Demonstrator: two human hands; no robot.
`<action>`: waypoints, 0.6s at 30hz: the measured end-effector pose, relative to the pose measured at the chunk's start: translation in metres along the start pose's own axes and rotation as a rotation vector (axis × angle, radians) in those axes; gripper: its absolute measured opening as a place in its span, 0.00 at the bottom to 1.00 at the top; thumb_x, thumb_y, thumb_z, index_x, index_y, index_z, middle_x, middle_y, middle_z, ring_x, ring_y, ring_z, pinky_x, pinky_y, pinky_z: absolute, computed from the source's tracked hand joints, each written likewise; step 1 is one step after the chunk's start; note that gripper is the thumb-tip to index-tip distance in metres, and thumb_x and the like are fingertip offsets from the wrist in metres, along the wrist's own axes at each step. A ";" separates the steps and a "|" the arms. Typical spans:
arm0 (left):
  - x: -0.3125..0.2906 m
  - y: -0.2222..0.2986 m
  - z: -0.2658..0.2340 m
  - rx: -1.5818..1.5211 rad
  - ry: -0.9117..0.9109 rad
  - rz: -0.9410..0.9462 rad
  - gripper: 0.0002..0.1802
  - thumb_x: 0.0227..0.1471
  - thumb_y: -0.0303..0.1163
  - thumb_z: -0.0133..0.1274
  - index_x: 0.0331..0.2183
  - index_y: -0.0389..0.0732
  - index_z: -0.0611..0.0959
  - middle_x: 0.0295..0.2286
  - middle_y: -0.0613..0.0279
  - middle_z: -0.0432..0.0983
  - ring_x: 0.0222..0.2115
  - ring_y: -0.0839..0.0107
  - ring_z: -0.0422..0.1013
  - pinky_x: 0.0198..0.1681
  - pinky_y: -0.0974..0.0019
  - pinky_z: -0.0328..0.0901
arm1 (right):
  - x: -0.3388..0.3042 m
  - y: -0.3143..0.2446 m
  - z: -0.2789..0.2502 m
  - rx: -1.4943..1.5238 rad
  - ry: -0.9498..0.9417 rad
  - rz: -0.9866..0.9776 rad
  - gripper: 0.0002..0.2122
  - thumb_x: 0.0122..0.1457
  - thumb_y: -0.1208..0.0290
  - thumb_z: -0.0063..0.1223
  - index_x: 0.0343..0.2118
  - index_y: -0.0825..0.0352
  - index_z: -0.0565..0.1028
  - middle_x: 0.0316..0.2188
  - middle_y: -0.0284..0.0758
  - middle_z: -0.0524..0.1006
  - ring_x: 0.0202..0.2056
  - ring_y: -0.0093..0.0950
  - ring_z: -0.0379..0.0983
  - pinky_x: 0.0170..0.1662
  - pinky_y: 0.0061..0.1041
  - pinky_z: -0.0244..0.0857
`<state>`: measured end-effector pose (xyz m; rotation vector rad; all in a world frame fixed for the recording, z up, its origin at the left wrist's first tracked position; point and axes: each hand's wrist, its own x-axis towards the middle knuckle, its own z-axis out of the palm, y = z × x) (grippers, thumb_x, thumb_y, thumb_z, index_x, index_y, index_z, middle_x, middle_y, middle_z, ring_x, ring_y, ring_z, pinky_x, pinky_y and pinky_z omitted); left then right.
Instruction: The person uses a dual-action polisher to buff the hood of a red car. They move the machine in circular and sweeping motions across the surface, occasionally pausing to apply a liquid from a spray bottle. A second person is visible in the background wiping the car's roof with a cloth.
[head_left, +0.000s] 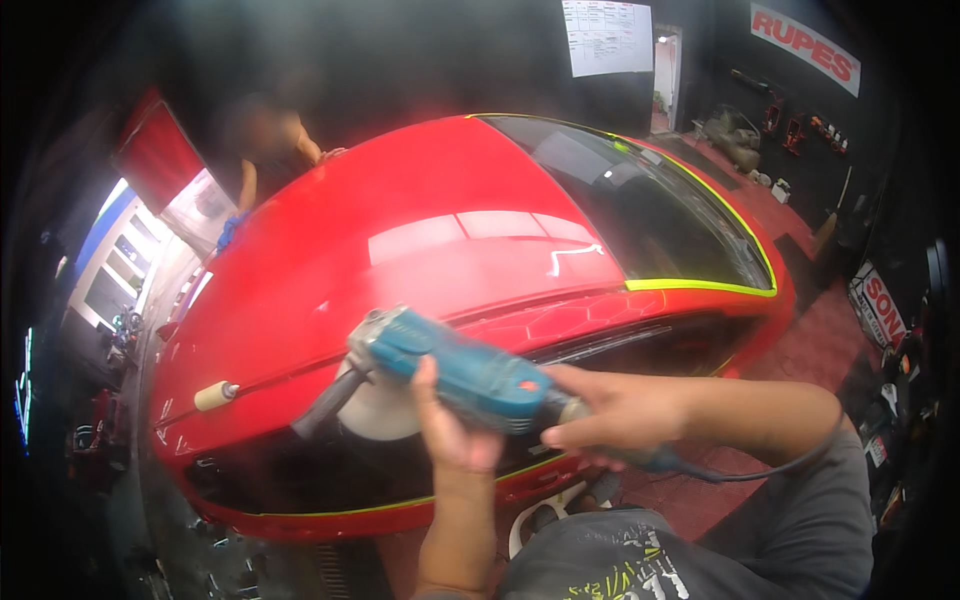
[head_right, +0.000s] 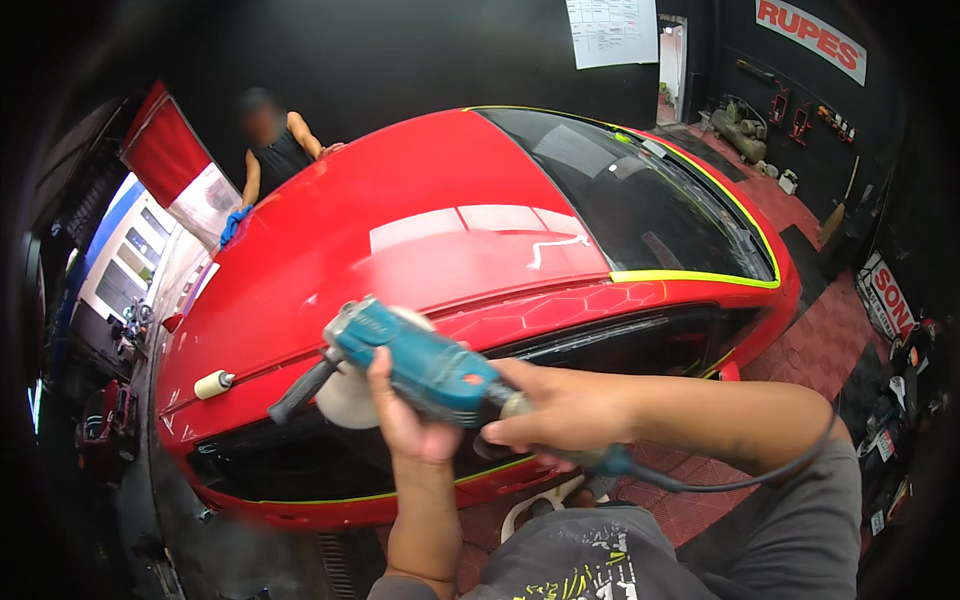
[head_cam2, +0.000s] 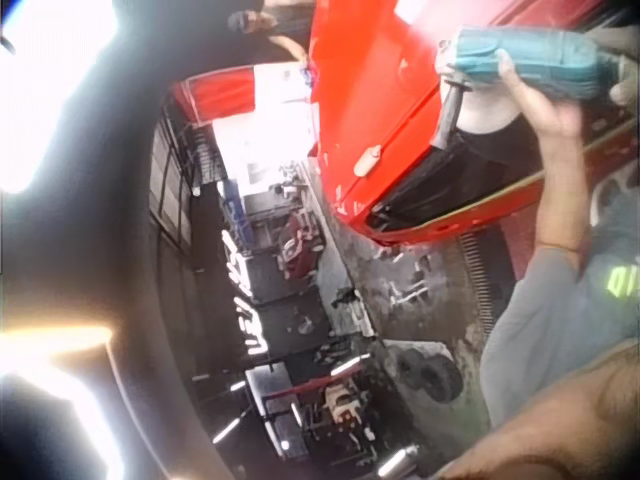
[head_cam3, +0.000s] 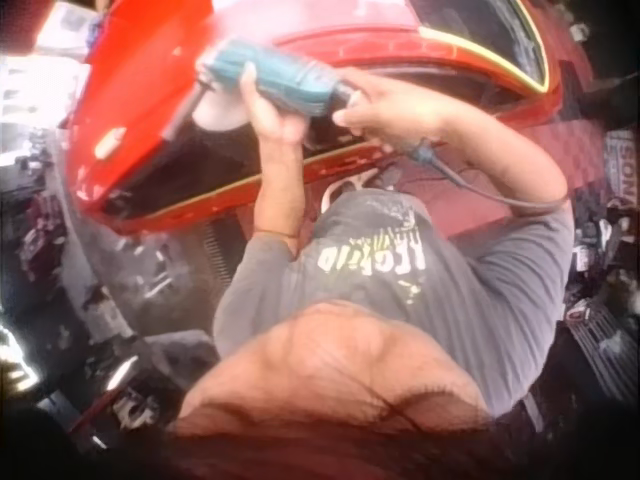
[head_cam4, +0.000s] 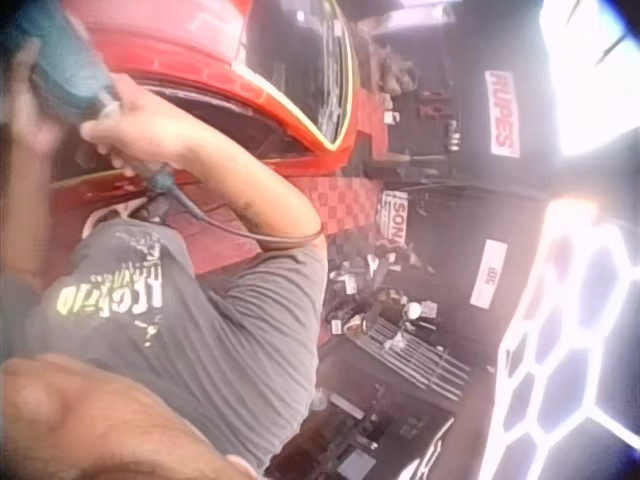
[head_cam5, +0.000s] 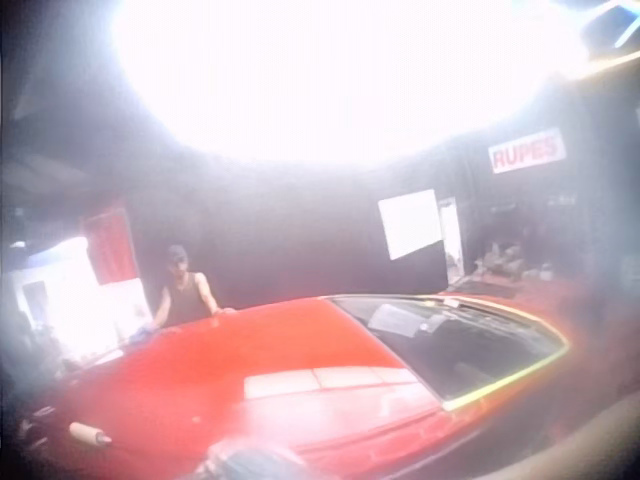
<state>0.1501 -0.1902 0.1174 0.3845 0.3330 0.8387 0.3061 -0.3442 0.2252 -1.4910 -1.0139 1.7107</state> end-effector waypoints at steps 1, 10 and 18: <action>-0.002 -0.016 0.008 0.004 0.001 -0.061 0.34 0.66 0.58 0.56 0.61 0.45 0.76 0.50 0.54 0.81 0.50 0.53 0.80 0.59 0.43 0.74 | -0.016 0.006 -0.007 0.018 0.034 0.014 0.36 0.73 0.62 0.59 0.77 0.56 0.51 0.35 0.32 0.74 0.30 0.21 0.75 0.29 0.26 0.74; 0.013 -0.186 0.078 -0.148 -0.230 -0.548 0.34 0.62 0.56 0.64 0.58 0.45 0.74 0.51 0.59 0.78 0.53 0.62 0.77 0.62 0.48 0.71 | -0.154 0.061 -0.060 0.283 0.484 0.114 0.33 0.66 0.71 0.64 0.72 0.60 0.62 0.30 0.36 0.77 0.22 0.25 0.76 0.22 0.27 0.71; 0.024 -0.221 0.096 -0.216 -0.340 -0.636 0.35 0.64 0.57 0.62 0.59 0.42 0.73 0.50 0.55 0.78 0.53 0.59 0.77 0.62 0.48 0.72 | -0.175 0.073 -0.084 0.357 0.511 0.075 0.32 0.66 0.73 0.62 0.71 0.63 0.62 0.30 0.38 0.77 0.20 0.27 0.75 0.21 0.27 0.71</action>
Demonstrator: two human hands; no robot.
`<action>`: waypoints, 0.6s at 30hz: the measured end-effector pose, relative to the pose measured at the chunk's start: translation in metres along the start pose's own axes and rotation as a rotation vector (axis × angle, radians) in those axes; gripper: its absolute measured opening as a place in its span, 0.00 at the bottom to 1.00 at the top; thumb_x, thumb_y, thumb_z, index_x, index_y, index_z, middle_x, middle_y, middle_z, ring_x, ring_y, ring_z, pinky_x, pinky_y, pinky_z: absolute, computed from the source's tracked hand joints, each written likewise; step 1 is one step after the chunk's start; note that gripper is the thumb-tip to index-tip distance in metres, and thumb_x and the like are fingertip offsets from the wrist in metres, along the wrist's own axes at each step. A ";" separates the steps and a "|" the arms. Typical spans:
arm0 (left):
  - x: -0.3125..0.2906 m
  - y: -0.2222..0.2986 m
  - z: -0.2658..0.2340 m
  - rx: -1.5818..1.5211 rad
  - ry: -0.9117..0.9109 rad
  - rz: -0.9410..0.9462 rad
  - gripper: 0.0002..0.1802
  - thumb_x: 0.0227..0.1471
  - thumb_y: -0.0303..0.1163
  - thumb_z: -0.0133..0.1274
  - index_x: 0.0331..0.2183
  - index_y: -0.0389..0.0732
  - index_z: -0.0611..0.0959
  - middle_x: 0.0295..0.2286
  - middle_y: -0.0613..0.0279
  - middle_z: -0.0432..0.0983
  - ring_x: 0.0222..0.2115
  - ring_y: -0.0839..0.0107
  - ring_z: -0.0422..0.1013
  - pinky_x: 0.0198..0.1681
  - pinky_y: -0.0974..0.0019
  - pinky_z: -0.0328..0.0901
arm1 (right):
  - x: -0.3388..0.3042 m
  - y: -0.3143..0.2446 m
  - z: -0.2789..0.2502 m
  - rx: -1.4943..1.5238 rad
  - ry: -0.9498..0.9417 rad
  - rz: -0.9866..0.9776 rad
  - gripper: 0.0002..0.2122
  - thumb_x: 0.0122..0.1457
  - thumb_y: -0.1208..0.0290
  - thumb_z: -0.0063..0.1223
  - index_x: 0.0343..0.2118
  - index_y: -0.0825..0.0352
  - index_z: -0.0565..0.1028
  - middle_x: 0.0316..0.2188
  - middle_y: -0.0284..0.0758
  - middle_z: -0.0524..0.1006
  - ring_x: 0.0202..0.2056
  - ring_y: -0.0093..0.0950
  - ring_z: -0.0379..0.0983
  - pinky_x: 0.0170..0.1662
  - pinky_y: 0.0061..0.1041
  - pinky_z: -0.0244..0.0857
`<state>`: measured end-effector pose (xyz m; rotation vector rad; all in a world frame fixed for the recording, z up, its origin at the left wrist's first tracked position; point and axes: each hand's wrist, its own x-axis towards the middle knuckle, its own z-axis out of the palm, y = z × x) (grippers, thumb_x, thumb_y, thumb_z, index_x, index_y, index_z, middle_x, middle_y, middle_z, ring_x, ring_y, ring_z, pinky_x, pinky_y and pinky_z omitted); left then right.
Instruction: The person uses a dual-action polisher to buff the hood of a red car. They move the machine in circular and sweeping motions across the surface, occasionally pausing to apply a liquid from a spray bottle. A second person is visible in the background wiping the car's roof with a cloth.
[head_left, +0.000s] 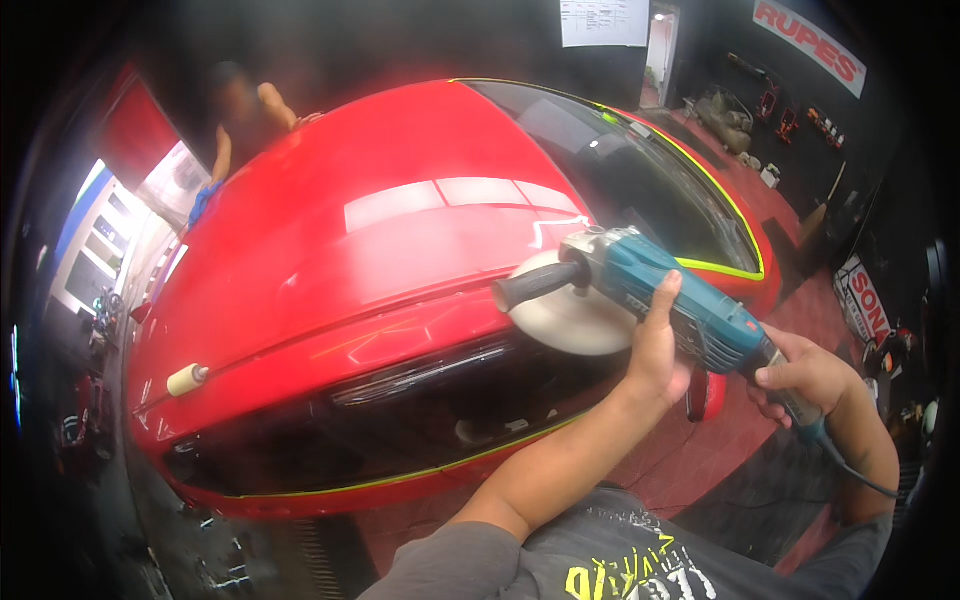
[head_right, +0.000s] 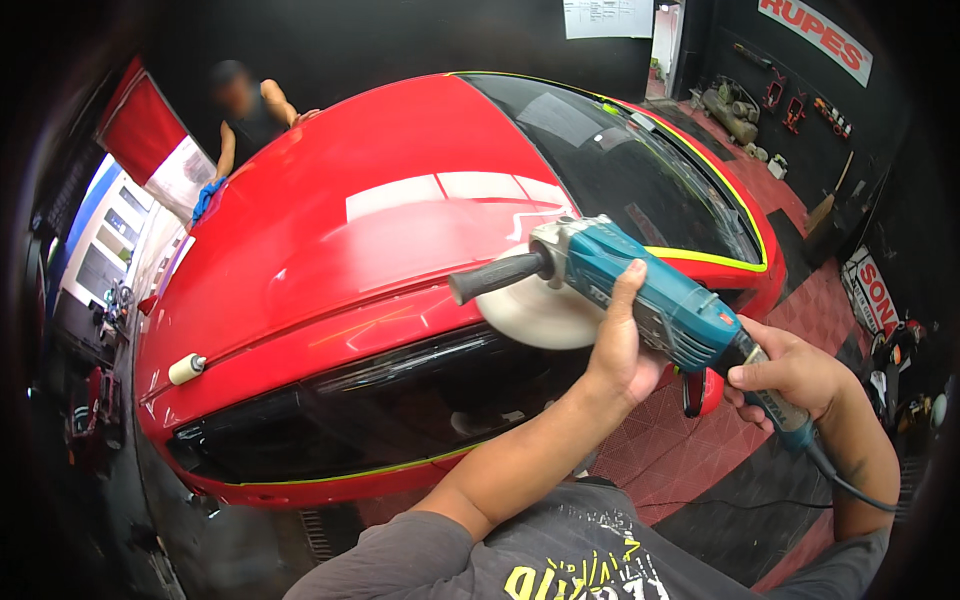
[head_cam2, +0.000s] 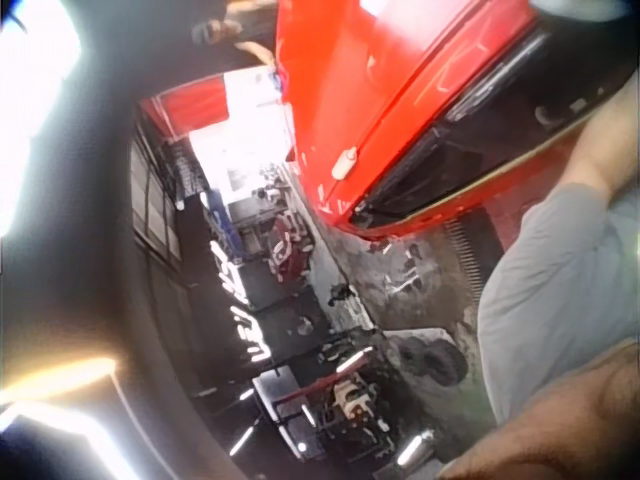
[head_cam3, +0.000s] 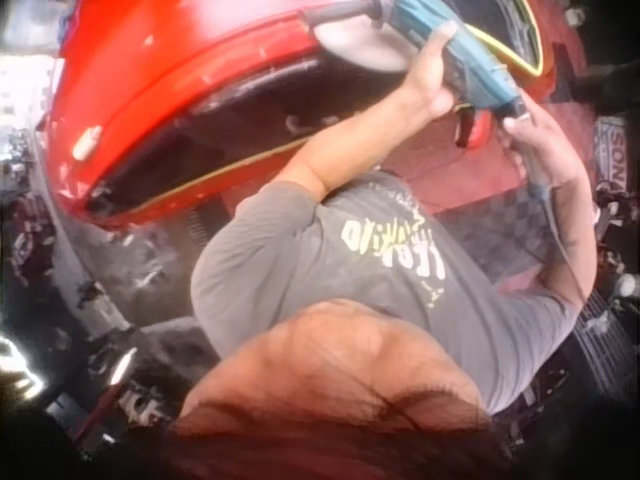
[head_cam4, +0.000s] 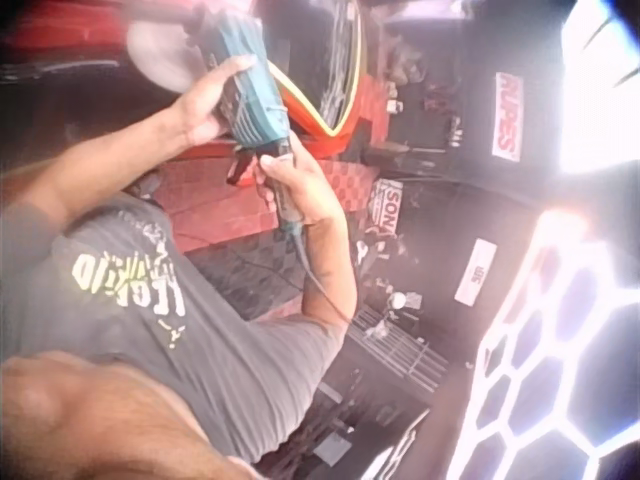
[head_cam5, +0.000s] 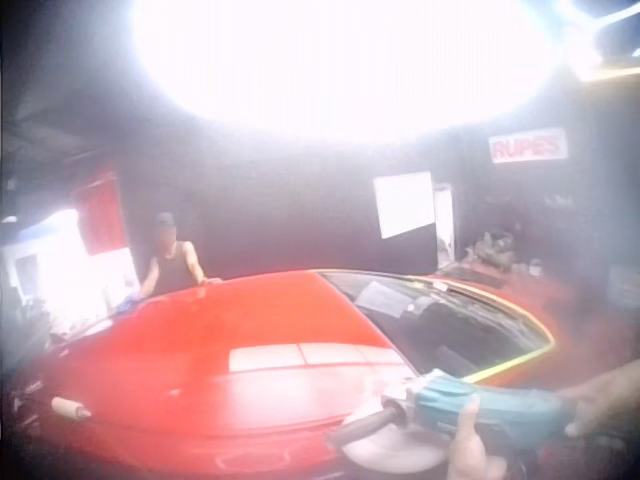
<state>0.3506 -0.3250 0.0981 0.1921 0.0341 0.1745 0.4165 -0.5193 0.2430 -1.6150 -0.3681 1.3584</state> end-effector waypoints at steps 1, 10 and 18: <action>-0.005 0.004 0.001 0.016 0.016 0.032 0.36 0.63 0.57 0.63 0.60 0.43 0.73 0.50 0.56 0.78 0.53 0.60 0.77 0.62 0.48 0.71 | 0.003 -0.002 0.002 -0.005 -0.019 -0.003 0.32 0.66 0.73 0.62 0.71 0.63 0.62 0.30 0.38 0.77 0.20 0.27 0.75 0.21 0.27 0.71; -0.110 0.085 -0.008 0.214 0.310 0.343 0.34 0.63 0.55 0.60 0.60 0.44 0.75 0.51 0.57 0.80 0.53 0.56 0.77 0.61 0.45 0.71 | 0.046 0.003 0.092 -0.232 -0.314 -0.032 0.43 0.71 0.57 0.64 0.79 0.48 0.46 0.36 0.31 0.74 0.28 0.21 0.75 0.28 0.25 0.74; -0.155 0.143 -0.021 0.285 0.250 0.530 0.38 0.66 0.61 0.55 0.62 0.40 0.75 0.48 0.44 0.82 0.50 0.44 0.80 0.56 0.39 0.76 | 0.101 0.009 0.141 -0.345 -0.480 -0.201 0.47 0.73 0.52 0.56 0.80 0.63 0.35 0.36 0.39 0.76 0.29 0.25 0.76 0.33 0.28 0.73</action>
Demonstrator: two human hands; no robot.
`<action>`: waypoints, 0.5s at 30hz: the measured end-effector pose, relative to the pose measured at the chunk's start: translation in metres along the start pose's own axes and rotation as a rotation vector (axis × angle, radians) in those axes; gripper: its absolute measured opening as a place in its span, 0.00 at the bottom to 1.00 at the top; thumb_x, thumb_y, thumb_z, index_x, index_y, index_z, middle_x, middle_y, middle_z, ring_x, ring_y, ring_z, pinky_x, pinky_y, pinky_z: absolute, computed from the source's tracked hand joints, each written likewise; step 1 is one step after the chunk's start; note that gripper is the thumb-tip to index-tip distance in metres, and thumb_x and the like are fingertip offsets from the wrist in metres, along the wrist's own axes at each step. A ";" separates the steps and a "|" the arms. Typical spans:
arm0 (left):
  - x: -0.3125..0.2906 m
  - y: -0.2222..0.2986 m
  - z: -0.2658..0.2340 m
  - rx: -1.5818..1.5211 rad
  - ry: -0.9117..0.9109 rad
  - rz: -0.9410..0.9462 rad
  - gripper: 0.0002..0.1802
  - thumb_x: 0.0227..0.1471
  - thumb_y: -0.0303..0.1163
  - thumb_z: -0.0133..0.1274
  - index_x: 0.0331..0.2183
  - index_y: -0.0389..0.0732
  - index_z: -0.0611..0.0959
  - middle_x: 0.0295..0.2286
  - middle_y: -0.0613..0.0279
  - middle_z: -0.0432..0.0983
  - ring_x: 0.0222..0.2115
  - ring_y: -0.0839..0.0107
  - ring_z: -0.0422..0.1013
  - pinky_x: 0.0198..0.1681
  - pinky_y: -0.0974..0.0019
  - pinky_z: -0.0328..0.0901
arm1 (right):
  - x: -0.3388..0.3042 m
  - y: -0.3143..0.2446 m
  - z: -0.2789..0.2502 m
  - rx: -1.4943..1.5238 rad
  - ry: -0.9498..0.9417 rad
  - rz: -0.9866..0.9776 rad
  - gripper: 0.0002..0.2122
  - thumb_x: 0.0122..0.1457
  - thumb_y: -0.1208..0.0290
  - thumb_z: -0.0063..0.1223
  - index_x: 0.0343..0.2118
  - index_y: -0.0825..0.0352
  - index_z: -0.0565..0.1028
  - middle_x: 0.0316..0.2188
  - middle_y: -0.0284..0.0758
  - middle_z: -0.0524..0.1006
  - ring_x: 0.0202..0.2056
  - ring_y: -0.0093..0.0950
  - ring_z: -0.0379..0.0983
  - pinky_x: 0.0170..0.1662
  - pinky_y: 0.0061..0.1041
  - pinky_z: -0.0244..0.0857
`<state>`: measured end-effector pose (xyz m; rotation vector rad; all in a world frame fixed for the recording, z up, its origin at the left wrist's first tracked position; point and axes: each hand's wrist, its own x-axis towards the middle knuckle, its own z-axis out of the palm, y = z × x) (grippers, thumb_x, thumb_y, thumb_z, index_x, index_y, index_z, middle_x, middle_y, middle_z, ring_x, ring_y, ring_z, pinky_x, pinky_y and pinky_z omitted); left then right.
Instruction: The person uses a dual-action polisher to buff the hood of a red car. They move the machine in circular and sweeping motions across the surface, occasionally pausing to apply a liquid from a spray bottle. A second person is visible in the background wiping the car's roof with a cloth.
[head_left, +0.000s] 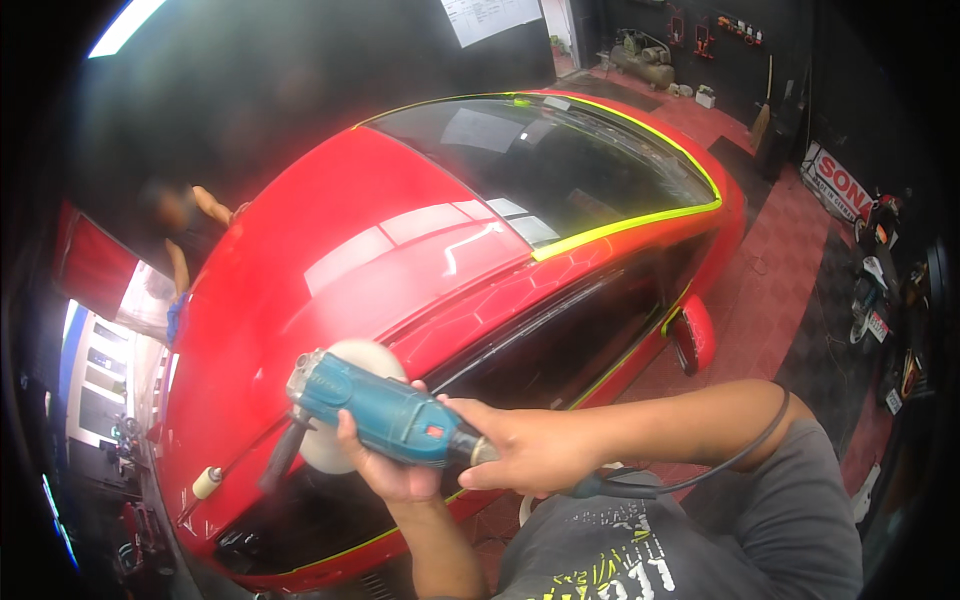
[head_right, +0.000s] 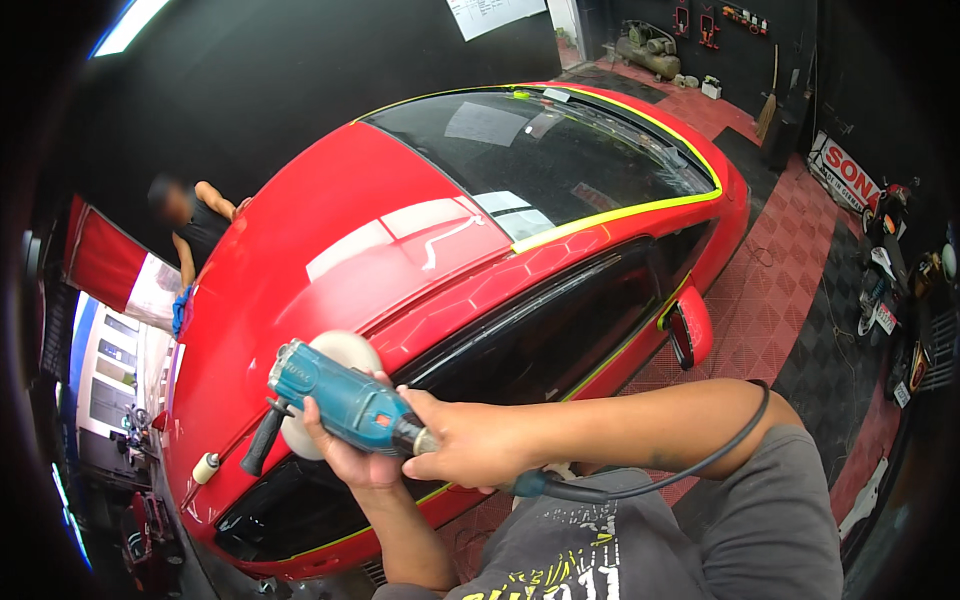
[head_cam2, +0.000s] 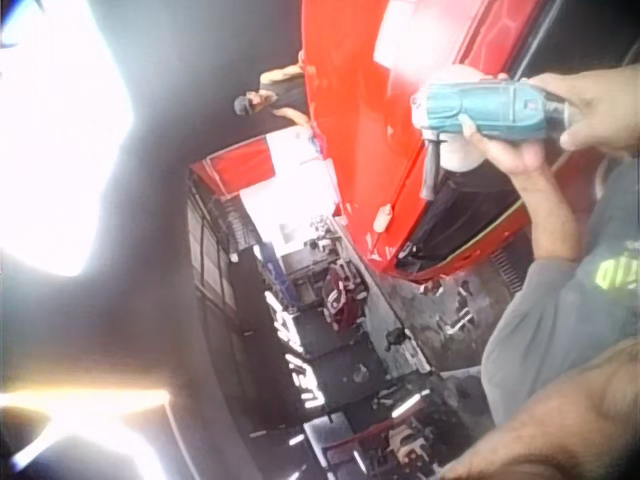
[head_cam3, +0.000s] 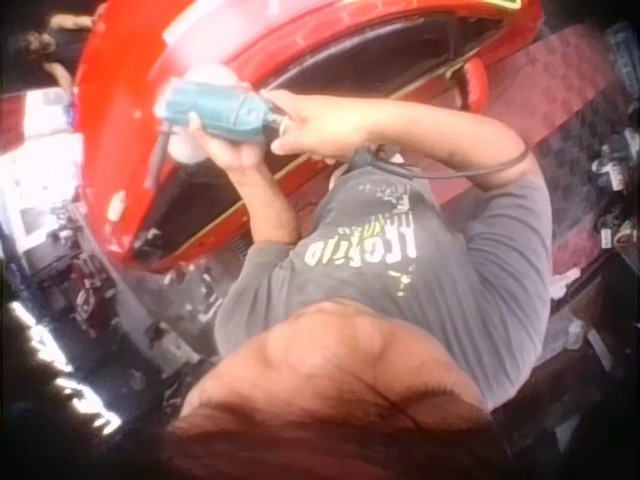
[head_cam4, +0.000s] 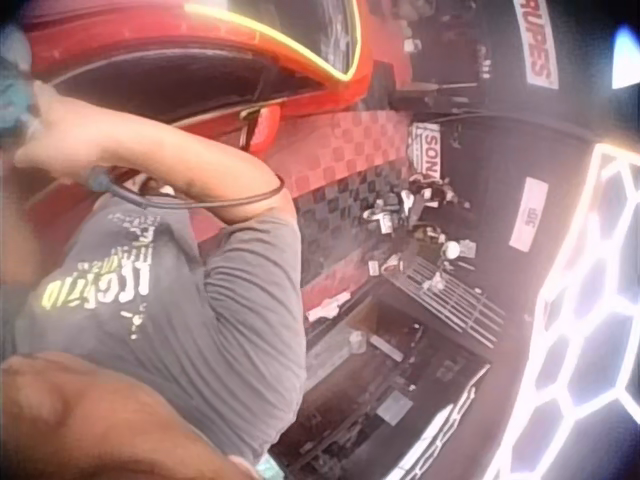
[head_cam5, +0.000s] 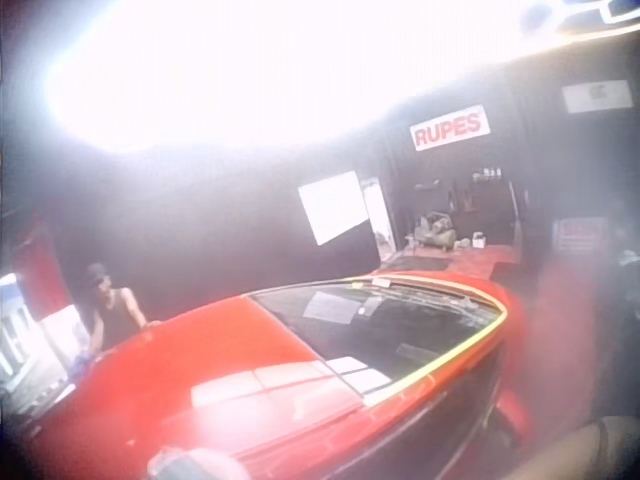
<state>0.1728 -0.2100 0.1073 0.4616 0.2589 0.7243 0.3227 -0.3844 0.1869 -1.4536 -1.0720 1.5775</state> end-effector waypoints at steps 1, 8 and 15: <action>0.000 -0.009 0.005 0.004 0.006 -0.026 0.38 0.66 0.61 0.55 0.62 0.40 0.75 0.48 0.44 0.82 0.50 0.44 0.80 0.56 0.39 0.76 | -0.012 0.002 -0.003 0.025 0.011 0.010 0.47 0.73 0.52 0.56 0.80 0.62 0.36 0.35 0.38 0.76 0.29 0.24 0.76 0.32 0.28 0.73; 0.016 -0.105 0.030 0.122 -0.033 -0.305 0.38 0.63 0.56 0.57 0.59 0.33 0.75 0.46 0.43 0.81 0.48 0.47 0.80 0.54 0.40 0.77 | -0.077 0.055 -0.008 0.537 0.296 0.171 0.38 0.74 0.34 0.43 0.74 0.58 0.55 0.27 0.32 0.72 0.22 0.21 0.71 0.24 0.25 0.69; 0.052 -0.124 0.031 0.208 -0.092 -0.338 0.36 0.63 0.54 0.56 0.58 0.33 0.75 0.45 0.42 0.82 0.46 0.47 0.81 0.51 0.40 0.79 | -0.057 0.078 -0.030 0.572 0.394 0.245 0.31 0.73 0.31 0.39 0.54 0.60 0.66 0.26 0.33 0.73 0.21 0.22 0.72 0.22 0.26 0.69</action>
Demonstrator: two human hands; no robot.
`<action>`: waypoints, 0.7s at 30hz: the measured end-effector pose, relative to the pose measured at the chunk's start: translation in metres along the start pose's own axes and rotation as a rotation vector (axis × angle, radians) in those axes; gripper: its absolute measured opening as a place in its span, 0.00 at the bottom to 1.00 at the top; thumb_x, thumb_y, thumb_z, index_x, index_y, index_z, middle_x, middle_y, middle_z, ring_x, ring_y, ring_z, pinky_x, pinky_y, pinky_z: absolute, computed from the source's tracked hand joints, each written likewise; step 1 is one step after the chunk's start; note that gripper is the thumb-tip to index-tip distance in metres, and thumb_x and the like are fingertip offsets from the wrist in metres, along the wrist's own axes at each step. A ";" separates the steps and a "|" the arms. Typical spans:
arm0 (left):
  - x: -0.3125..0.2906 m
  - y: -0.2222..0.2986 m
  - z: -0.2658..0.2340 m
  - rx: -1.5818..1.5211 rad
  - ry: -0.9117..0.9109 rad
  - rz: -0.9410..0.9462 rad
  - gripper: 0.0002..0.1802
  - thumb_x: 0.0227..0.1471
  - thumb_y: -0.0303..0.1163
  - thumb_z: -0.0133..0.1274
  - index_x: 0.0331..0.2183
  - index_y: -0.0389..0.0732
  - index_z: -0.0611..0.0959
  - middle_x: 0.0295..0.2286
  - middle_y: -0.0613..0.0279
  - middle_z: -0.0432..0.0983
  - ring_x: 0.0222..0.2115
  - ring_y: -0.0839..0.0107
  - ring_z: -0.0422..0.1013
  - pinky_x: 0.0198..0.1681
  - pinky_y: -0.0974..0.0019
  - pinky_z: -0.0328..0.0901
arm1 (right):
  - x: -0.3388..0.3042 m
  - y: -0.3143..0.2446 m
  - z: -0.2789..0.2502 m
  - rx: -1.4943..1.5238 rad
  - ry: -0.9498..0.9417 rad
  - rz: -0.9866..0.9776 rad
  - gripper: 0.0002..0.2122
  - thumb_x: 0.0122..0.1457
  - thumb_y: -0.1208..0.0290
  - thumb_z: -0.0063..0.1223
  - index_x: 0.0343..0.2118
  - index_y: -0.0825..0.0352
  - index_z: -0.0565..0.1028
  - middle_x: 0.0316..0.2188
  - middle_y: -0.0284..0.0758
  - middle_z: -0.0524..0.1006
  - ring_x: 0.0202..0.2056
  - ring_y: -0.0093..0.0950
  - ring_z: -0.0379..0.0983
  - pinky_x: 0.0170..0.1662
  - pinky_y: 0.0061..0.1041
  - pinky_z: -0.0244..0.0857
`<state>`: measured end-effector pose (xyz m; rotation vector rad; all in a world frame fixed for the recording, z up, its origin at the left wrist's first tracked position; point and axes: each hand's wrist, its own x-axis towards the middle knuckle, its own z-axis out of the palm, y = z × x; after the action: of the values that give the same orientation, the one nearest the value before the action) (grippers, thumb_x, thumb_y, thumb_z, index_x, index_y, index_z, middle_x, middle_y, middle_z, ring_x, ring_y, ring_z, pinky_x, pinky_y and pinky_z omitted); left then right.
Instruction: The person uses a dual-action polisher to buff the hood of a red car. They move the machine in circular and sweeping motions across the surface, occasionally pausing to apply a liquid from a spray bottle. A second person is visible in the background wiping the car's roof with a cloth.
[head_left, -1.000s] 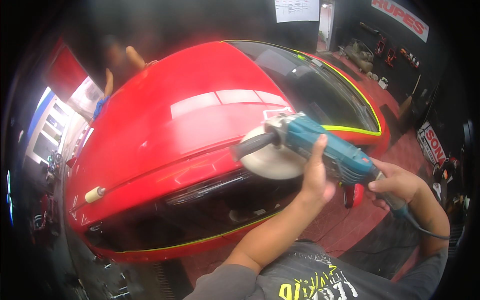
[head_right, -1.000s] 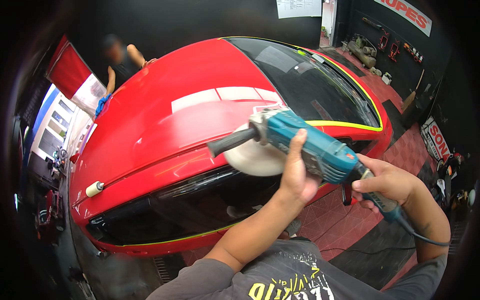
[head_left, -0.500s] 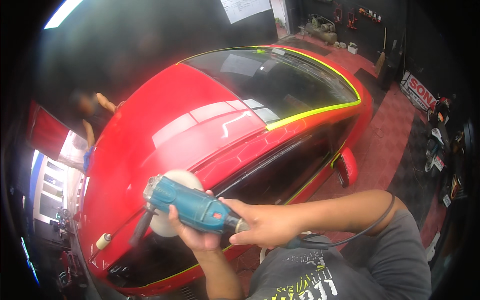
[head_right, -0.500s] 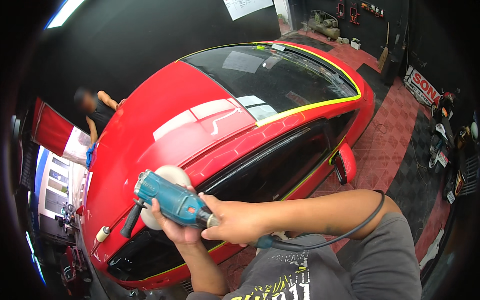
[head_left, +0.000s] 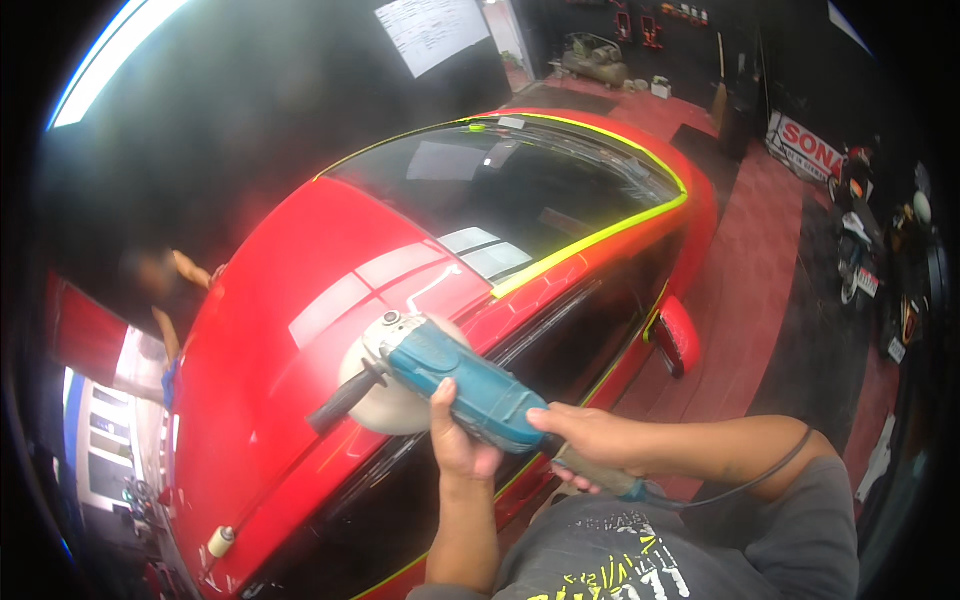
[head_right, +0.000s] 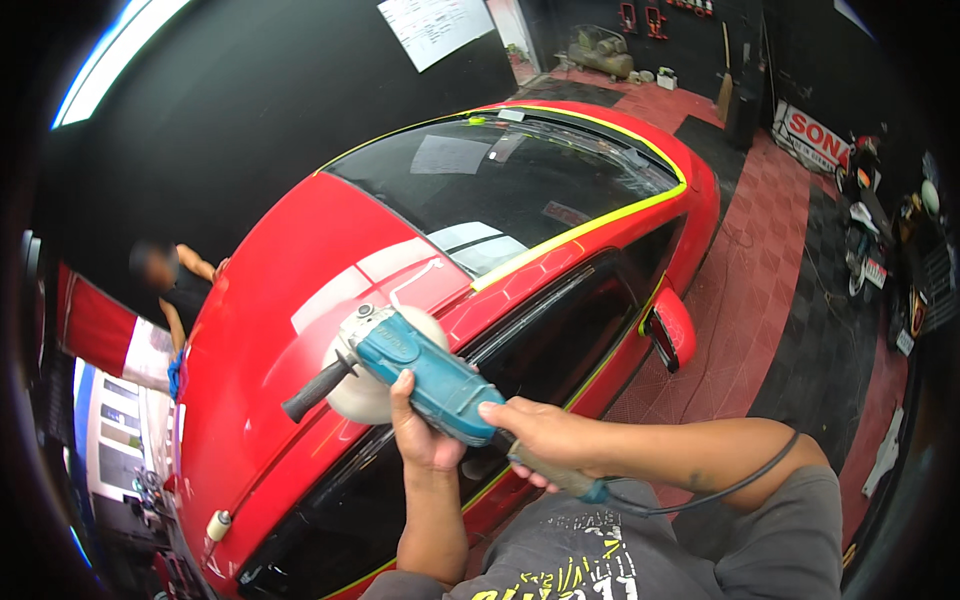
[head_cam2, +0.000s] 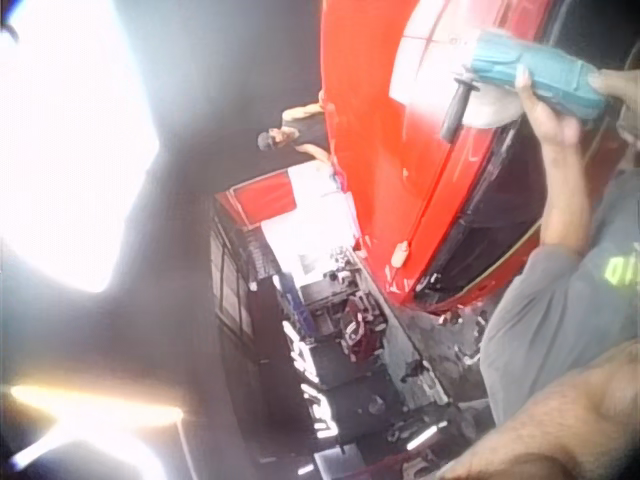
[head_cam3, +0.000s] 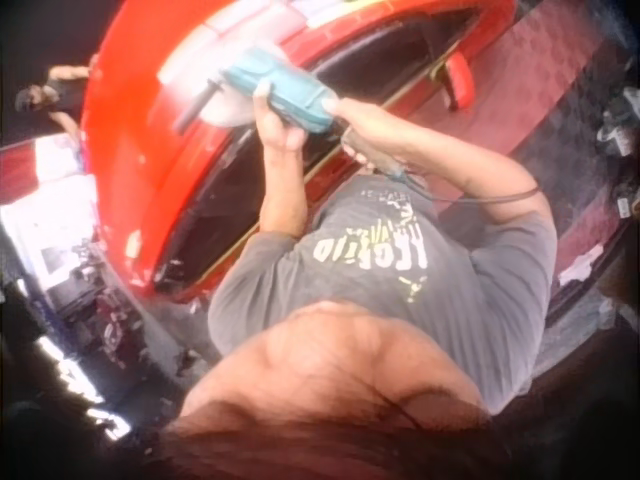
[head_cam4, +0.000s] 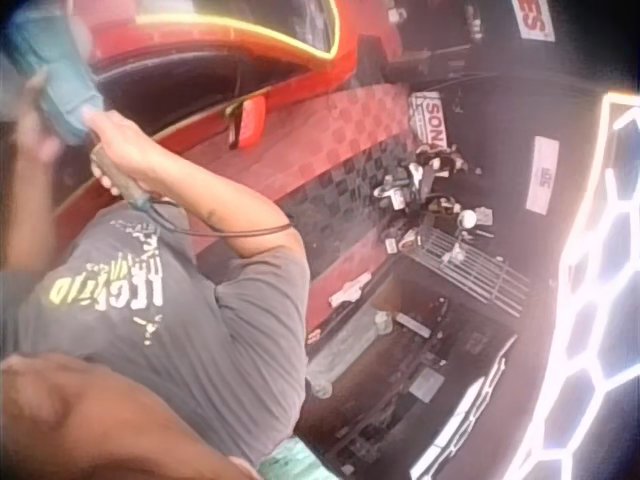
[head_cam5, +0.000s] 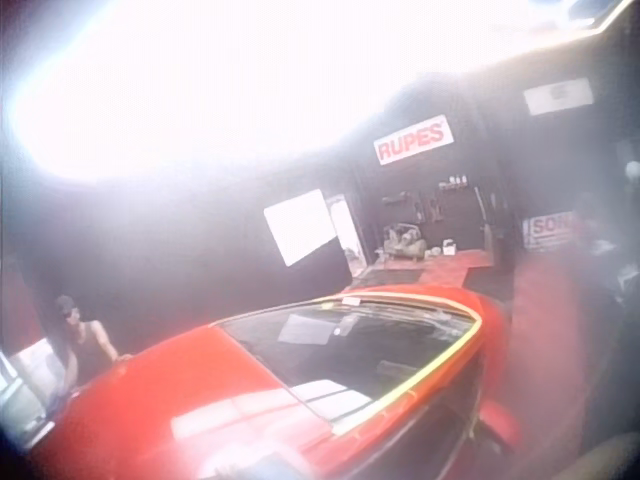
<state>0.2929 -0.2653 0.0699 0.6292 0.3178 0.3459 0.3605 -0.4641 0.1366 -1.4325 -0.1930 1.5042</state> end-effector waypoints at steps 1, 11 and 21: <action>0.004 0.007 -0.005 0.036 -0.002 -0.005 0.37 0.63 0.54 0.56 0.59 0.33 0.75 0.45 0.42 0.82 0.46 0.47 0.81 0.51 0.37 0.79 | 0.005 -0.002 0.006 0.042 0.005 0.022 0.26 0.75 0.36 0.39 0.59 0.55 0.68 0.28 0.33 0.73 0.22 0.22 0.72 0.23 0.26 0.70; 0.043 0.109 -0.072 0.237 -0.166 -0.281 0.44 0.61 0.55 0.57 0.63 0.29 0.72 0.47 0.35 0.80 0.45 0.42 0.83 0.47 0.32 0.82 | 0.113 0.035 0.142 0.632 -0.011 -0.352 0.31 0.74 0.38 0.46 0.62 0.63 0.60 0.26 0.32 0.71 0.19 0.21 0.68 0.20 0.26 0.67; 0.107 0.109 -0.058 0.392 -0.274 -0.550 0.43 0.58 0.55 0.59 0.62 0.30 0.73 0.47 0.37 0.80 0.46 0.43 0.82 0.49 0.36 0.80 | 0.140 0.017 0.153 0.826 0.149 -0.461 0.27 0.74 0.38 0.44 0.56 0.58 0.60 0.24 0.32 0.71 0.18 0.22 0.69 0.20 0.27 0.67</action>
<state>0.3423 -0.1098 0.0740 0.9291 0.2838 -0.3386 0.2555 -0.2949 0.0760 -0.7503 0.1724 0.9139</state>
